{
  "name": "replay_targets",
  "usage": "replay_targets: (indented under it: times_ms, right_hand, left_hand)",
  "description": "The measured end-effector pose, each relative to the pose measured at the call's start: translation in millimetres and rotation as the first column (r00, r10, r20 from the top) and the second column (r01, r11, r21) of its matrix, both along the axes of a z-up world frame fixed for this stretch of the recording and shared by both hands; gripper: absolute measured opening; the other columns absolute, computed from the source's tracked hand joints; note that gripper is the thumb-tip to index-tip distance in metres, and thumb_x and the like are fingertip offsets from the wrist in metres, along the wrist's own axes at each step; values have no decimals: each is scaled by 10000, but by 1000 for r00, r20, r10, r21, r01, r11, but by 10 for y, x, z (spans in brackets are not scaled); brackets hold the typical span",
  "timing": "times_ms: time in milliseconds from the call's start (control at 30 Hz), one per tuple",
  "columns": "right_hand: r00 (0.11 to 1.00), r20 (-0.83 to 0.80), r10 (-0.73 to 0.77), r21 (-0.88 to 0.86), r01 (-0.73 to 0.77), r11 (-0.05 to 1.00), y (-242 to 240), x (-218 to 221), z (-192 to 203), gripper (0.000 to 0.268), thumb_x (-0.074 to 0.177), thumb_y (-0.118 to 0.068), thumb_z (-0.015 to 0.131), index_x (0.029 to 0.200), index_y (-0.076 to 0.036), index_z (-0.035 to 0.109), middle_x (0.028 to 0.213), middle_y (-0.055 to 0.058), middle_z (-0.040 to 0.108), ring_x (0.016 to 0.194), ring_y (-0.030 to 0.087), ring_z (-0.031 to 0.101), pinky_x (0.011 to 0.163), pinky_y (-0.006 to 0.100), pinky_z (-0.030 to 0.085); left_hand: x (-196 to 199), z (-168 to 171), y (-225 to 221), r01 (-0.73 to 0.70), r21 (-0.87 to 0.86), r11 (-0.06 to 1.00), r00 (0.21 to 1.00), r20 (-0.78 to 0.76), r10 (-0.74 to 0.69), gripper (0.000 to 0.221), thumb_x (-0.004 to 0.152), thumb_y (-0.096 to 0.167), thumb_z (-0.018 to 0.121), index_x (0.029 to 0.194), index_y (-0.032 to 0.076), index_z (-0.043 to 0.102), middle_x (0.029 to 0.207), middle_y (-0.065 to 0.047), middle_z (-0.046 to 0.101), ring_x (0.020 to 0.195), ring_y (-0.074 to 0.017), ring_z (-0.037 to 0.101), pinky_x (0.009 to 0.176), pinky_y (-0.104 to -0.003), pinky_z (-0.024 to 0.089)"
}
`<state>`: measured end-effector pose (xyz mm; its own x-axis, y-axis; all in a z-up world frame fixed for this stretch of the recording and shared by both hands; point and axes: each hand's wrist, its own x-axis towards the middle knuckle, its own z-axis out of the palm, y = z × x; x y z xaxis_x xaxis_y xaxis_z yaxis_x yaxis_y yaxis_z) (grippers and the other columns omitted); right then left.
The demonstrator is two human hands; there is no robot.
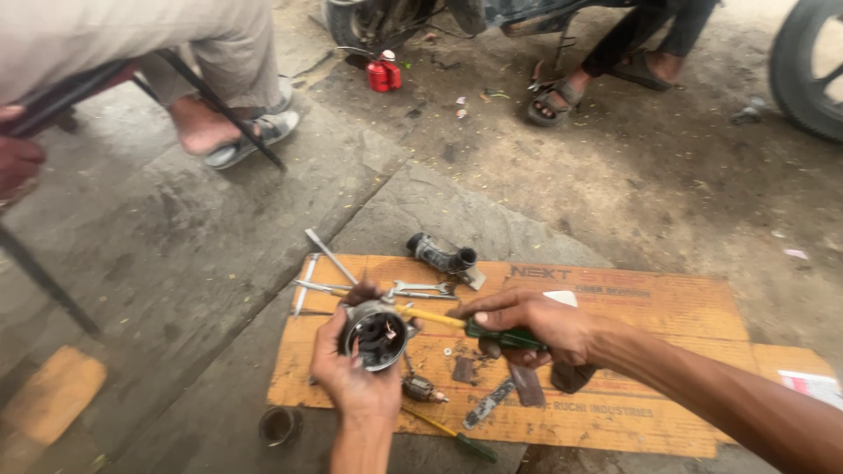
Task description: The person sits on a chair with a starter motor housing on their lap and works on the armature inside it. They use a screwdriver to scrape and clean the internal copper windings and components, turning the housing over and picking at parts by hand, with wrenches and other tools laid out on a wooden board on the ground.
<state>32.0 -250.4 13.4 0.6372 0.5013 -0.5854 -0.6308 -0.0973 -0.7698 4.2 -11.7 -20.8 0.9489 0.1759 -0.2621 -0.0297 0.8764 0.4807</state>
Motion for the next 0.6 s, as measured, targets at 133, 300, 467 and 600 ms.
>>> replay_targets:
  times_ms: [133, 300, 467, 600]
  right_hand:
    - [966, 231, 112, -242, -54, 969, 143, 38, 313, 421, 946, -206, 629, 1356, -177, 721, 656, 43, 632, 451, 96, 409, 380, 280, 347]
    - [501, 649, 573, -718, 155, 679, -159, -65, 741, 421, 938, -344, 670, 1351, -273, 721, 1050, -8, 828, 774, 120, 743, 702, 320, 640]
    - [622, 390, 679, -918, 202, 342, -695, -528, 565, 462, 884, -468, 664, 1346, -468, 655, 911, -100, 795, 730, 59, 747, 685, 259, 626]
    - [645, 409, 645, -912, 281, 298, -933, -933, 18, 367, 875, -473, 622, 1235, -499, 685, 872, -166, 779, 706, -9, 713, 625, 199, 584]
  left_hand:
    - [67, -14, 55, -9, -71, 997, 999, 41, 12, 462, 901, 334, 493, 1193, 26, 678, 1120, -104, 717, 1017, -295, 682, 730, -575, 584]
    - [85, -17, 139, -102, -75, 992, 993, -68, 97, 407, 920, 326, 461, 1125, 49, 675, 1142, -115, 739, 1076, -272, 690, 763, -552, 585]
    - [130, -190, 235, -208, -51, 977, 978, -26, 206, 375, 923, 322, 476, 1041, 32, 683, 1020, -161, 738, 977, -308, 707, 728, -462, 580]
    - [154, -226, 232, -283, -38, 958, 959, -22, 282, 333, 905, 262, 522, 1001, -13, 684, 990, -175, 724, 932, -316, 694, 822, -399, 584]
